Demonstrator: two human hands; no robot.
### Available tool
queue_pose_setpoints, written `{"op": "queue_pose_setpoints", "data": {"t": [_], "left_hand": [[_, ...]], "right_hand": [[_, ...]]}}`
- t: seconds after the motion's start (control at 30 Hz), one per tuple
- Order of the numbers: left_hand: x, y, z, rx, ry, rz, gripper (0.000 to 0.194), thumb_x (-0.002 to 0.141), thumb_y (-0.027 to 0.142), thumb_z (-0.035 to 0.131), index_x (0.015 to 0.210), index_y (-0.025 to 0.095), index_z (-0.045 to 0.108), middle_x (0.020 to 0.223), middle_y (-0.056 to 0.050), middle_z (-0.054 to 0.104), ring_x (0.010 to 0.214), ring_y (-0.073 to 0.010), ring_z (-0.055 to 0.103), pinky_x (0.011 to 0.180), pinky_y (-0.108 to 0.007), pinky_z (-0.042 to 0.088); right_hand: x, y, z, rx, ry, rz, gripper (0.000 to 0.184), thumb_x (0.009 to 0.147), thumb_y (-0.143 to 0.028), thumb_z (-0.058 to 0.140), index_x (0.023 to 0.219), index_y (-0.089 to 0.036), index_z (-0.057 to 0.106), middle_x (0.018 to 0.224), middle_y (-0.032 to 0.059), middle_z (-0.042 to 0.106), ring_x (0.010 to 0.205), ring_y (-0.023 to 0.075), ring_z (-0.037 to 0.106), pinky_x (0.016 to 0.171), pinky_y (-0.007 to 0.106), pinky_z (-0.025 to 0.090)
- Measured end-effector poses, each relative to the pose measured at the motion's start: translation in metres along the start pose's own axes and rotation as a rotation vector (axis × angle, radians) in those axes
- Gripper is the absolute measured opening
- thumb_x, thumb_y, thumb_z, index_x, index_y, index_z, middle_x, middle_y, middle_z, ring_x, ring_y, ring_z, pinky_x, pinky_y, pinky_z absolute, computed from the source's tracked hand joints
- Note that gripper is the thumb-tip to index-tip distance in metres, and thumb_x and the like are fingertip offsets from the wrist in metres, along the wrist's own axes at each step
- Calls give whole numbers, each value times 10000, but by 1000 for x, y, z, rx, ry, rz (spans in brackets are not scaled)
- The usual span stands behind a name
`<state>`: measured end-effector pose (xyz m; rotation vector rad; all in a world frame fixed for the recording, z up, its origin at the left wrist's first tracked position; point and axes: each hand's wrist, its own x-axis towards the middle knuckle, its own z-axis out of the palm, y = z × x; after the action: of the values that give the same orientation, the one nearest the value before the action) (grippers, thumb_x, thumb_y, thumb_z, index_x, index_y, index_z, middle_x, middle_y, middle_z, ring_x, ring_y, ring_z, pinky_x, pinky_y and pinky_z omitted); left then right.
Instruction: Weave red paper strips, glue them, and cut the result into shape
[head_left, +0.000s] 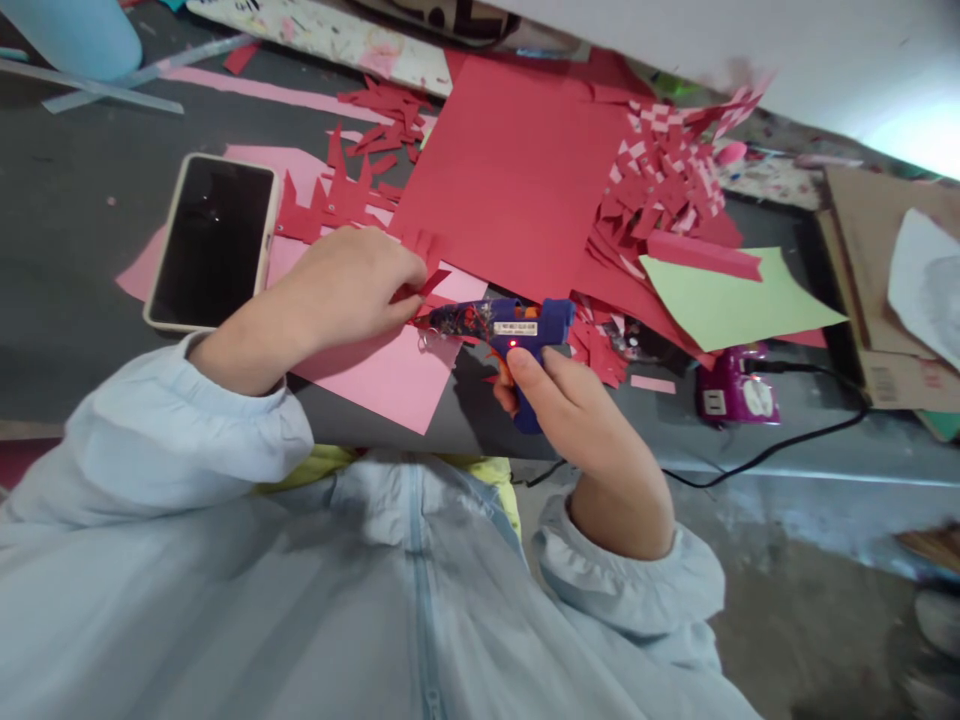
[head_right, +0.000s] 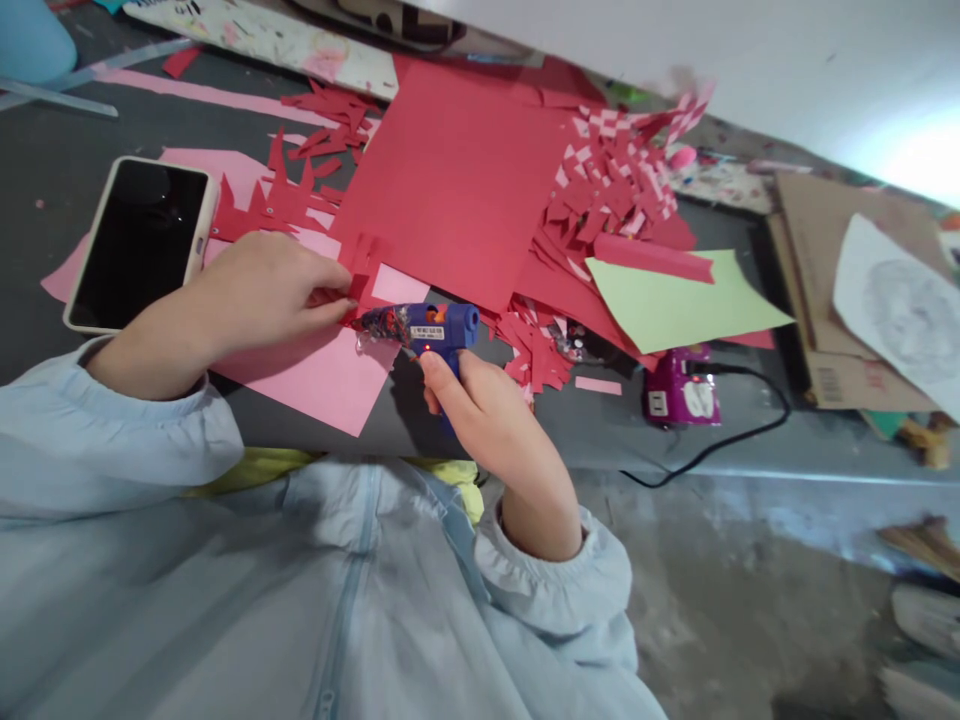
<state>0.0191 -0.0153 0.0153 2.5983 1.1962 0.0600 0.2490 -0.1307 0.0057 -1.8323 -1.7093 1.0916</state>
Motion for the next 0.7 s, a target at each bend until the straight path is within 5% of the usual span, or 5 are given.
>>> {"op": "queue_pose_setpoints", "data": {"t": [0.27, 0.5, 0.7], "left_hand": [[-1, 1, 0, 45, 37, 33, 307, 867, 305, 438, 757, 188, 699, 733, -81, 690, 726, -227, 630, 575, -342, 278], [1, 1, 0, 17, 17, 10, 289, 869, 298, 460, 807, 196, 723, 736, -67, 692, 775, -236, 650, 651, -337, 374], [-1, 2, -2, 67, 4, 10, 323, 886, 280, 430, 844, 194, 739, 762, -76, 696, 761, -227, 628, 611, -341, 322]], "right_hand": [[-2, 0, -2, -26, 15, 34, 581, 954, -712, 385, 677, -230, 552, 655, 15, 637, 617, 164, 563, 619, 317, 406], [-1, 4, -3, 94, 35, 34, 567, 932, -723, 431, 665, -239, 556, 662, 15, 622, 632, 168, 552, 622, 330, 416], [-11, 12, -17, 201, 122, 35, 540, 911, -699, 503, 627, -241, 524, 602, 15, 590, 581, 161, 527, 548, 320, 398]]}}
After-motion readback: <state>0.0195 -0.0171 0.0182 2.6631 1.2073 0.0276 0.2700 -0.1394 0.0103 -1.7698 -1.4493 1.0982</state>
